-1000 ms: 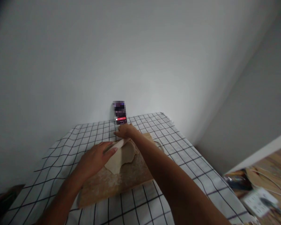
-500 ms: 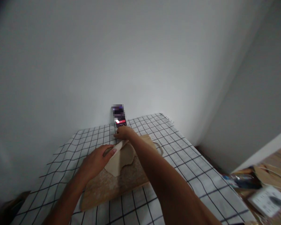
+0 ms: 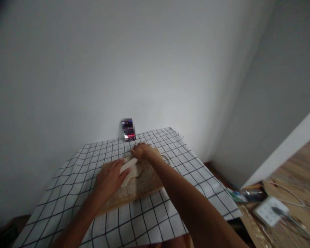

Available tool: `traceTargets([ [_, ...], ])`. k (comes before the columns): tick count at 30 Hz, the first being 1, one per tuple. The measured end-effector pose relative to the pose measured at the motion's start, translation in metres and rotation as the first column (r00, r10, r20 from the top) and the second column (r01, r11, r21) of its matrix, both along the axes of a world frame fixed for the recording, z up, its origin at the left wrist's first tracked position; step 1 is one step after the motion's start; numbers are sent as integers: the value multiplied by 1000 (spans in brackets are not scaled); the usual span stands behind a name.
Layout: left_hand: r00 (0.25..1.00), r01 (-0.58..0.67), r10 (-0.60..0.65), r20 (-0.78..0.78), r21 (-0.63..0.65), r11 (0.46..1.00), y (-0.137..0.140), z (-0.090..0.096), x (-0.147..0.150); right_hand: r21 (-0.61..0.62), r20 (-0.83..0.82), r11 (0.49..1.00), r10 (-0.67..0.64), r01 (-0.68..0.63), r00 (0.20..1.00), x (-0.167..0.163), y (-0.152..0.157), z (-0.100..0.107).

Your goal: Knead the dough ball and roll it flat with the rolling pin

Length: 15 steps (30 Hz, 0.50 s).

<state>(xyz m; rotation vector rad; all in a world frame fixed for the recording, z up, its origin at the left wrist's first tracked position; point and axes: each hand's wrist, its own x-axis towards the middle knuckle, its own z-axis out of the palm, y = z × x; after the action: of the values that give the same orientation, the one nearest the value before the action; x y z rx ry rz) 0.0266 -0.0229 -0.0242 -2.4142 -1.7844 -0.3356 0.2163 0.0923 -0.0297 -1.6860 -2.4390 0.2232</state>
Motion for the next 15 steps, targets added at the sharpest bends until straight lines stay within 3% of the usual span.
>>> traceTargets([
  [4, 1000, -2, 1, -31, -17, 1000, -11, 1, 8, 59, 2, 998, 31, -31, 1000, 15, -26, -3],
  [10, 997, 45, -44, -64, 9, 999, -37, 0, 17, 163, -59, 986, -20, 30, 998, 27, -59, -14],
  [15, 997, 68, -66, -37, 44, 997, -61, -13, 24, 249, -129, 967, -30, 62, 991, 39, -93, -30],
])
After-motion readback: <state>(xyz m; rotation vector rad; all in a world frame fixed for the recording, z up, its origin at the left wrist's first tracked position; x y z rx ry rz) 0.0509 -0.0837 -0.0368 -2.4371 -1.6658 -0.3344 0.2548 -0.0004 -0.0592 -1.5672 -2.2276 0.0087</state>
